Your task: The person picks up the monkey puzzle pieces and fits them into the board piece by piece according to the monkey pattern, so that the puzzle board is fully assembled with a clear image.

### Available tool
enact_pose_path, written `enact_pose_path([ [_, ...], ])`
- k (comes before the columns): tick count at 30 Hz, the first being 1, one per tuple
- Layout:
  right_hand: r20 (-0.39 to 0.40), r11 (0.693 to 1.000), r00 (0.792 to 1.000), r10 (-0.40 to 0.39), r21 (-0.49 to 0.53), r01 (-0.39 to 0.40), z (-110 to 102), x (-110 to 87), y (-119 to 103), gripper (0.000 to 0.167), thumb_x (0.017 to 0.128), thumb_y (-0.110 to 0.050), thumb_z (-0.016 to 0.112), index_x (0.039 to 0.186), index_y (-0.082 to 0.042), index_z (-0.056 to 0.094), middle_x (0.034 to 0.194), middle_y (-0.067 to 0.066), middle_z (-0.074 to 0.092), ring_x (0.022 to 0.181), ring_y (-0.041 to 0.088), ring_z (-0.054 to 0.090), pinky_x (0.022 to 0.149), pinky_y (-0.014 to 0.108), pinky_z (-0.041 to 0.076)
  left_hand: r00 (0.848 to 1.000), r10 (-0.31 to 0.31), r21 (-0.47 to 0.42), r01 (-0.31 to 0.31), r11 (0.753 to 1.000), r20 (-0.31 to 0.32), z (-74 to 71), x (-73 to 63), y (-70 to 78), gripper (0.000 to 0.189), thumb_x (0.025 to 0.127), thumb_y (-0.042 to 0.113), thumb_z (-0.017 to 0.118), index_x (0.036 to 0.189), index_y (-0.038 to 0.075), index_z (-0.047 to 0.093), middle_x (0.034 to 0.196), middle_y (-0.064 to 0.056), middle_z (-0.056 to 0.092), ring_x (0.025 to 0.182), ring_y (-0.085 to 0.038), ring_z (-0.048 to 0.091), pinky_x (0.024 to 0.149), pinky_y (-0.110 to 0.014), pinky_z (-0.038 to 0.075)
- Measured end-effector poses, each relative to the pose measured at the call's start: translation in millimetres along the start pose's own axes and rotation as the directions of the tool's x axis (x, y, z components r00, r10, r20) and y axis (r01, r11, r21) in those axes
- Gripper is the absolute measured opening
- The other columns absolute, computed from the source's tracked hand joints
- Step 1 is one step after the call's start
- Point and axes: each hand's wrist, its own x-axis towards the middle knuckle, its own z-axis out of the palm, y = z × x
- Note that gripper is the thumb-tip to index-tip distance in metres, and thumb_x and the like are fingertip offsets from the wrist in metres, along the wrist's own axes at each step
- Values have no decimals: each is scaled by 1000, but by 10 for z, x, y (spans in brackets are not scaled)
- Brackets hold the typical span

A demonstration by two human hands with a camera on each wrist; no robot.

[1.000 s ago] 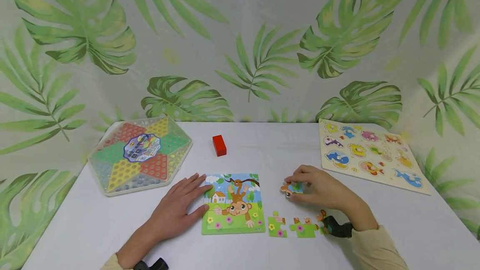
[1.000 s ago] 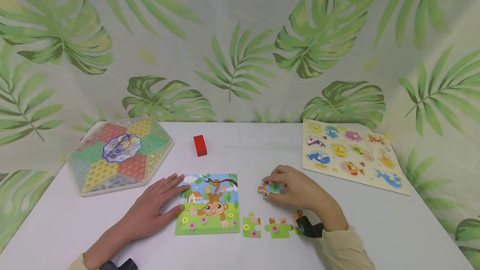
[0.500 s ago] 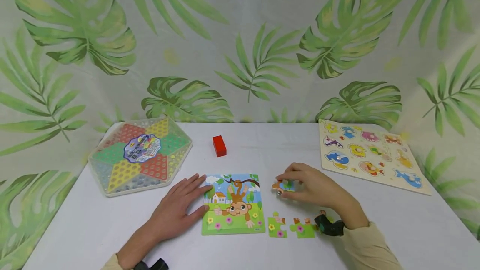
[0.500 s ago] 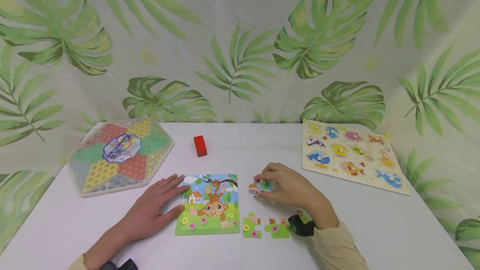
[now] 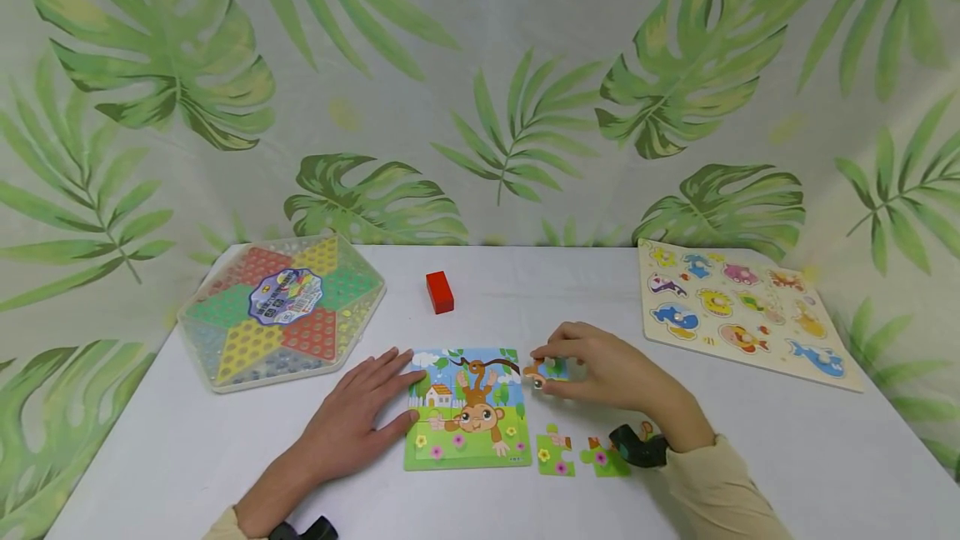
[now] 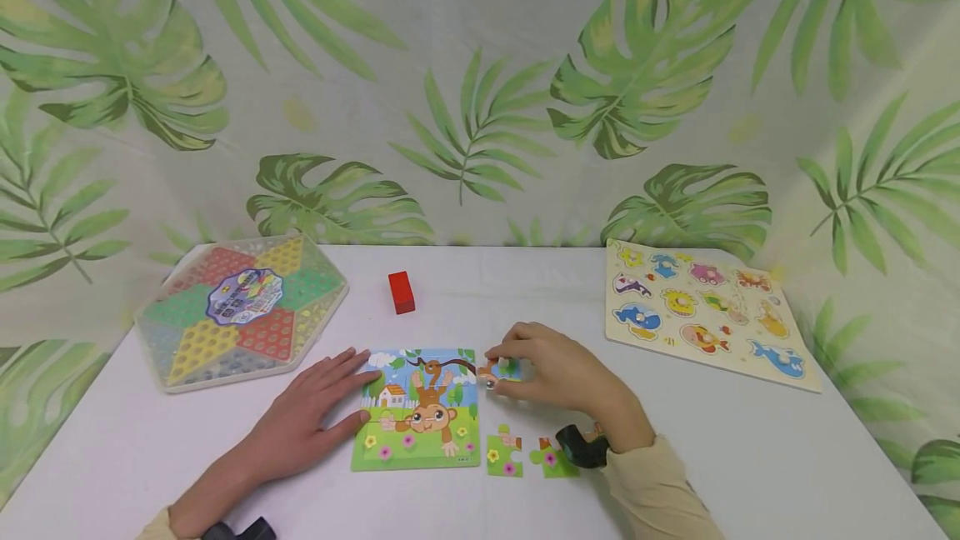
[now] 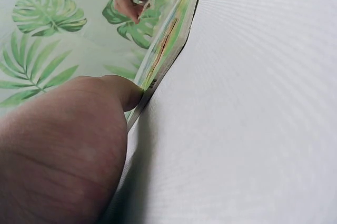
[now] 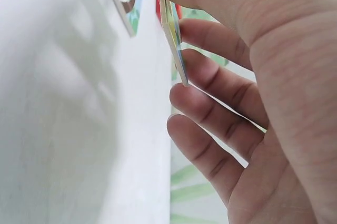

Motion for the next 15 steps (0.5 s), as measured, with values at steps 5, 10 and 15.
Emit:
enact_pose_path([
  [5,-7,1000,1000,-18,14,18,27,61,-46,37,91,-39,80,122,-20,76,110,-11,66,94,6,58,78,27,55,1000,0,-2,0,1000,1,-4,-4,6,52,99,44,65,147,23,59,163,0,43,155,-25,32,126,-51,27],
  [10,-5,999,1000,-25,38,26,69,68,-42,36,91,-37,80,122,-19,76,110,-8,67,93,7,59,77,28,57,1000,7,11,-7,1000,-1,-12,0,3,52,99,43,66,147,23,59,163,0,43,155,-25,32,125,-51,28],
  [15,-17,999,1000,-23,36,23,103,54,-40,36,90,-36,81,122,-20,77,109,-8,68,92,6,59,76,29,57,1000,19,25,-19,1000,-2,-18,10,1,53,99,43,66,147,22,59,163,-1,43,155,-25,33,125,-50,28],
])
